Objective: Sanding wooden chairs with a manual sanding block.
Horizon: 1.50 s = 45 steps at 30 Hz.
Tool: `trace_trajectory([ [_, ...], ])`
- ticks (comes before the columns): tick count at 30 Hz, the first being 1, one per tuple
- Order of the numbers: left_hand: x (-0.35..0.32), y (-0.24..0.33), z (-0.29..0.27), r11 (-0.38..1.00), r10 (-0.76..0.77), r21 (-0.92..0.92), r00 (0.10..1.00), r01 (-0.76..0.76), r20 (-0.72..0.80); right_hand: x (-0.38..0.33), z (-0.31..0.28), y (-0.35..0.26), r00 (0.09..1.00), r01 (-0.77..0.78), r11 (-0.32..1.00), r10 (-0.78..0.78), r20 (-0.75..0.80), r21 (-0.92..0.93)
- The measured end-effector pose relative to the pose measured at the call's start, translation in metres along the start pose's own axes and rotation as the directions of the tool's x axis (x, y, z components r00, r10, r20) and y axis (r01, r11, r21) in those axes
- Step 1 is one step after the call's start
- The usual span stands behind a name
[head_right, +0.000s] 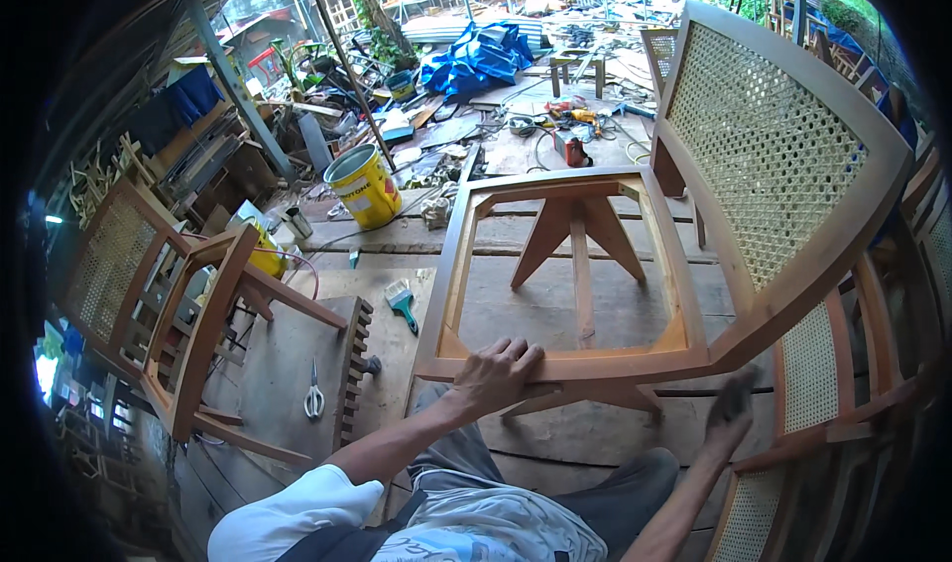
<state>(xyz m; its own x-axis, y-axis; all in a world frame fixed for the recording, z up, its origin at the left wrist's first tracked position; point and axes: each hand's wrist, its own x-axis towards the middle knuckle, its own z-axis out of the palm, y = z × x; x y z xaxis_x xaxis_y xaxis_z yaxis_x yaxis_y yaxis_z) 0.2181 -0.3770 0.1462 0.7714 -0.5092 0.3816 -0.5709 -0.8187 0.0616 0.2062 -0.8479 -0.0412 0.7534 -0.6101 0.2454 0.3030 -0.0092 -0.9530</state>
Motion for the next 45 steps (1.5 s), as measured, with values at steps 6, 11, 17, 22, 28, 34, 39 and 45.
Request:
trace_trajectory([
  [6, 0.000, -0.003, 0.001, 1.000, 0.002, 0.012, 1.000, -0.002, -0.015, -0.056, 0.070, -0.088, 0.921, -0.388, 0.473, 0.216, 0.323, 0.791],
  [11, -0.004, -0.003, -0.007, 1.000, -0.019, -0.001, 1.000, 0.019, 0.022, -0.022, 0.061, -0.058, 0.972, -0.198, 0.706, 0.232, 0.042, 0.680],
  [17, -0.005, 0.002, -0.009, 0.999, -0.025, -0.022, 0.999, 0.025, 0.032, -0.114, 0.117, -0.090, 0.779, -0.567, 0.303, 0.501, 0.377, 0.766],
  [22, 0.003, 0.004, 0.008, 0.999, 0.037, -0.001, 0.999, -0.037, -0.035, -0.042, 0.050, -0.061, 0.980, -0.197, 0.817, 0.186, 0.076, 0.542],
  [28, 0.008, 0.013, -0.006, 0.996, -0.087, -0.001, 0.996, 0.087, 0.014, 0.032, -0.020, 0.003, 0.975, 0.176, 0.881, -0.216, -0.044, -0.439],
  [34, 0.015, 0.023, -0.010, 0.997, -0.060, 0.044, 0.998, 0.059, 0.016, 0.057, 0.113, -0.247, 0.930, 0.357, 0.917, -0.368, -0.030, -0.181],
  [39, 0.012, 0.025, -0.009, 0.997, -0.060, 0.047, 0.998, 0.058, 0.037, 0.133, 0.133, -0.399, 0.688, 0.667, 0.628, -0.726, 0.008, -0.399],
  [45, 0.006, 0.022, -0.012, 0.998, -0.055, 0.045, 0.997, 0.052, 0.058, 0.055, 0.112, -0.237, 0.936, 0.279, 0.952, -0.299, -0.183, -0.130],
])
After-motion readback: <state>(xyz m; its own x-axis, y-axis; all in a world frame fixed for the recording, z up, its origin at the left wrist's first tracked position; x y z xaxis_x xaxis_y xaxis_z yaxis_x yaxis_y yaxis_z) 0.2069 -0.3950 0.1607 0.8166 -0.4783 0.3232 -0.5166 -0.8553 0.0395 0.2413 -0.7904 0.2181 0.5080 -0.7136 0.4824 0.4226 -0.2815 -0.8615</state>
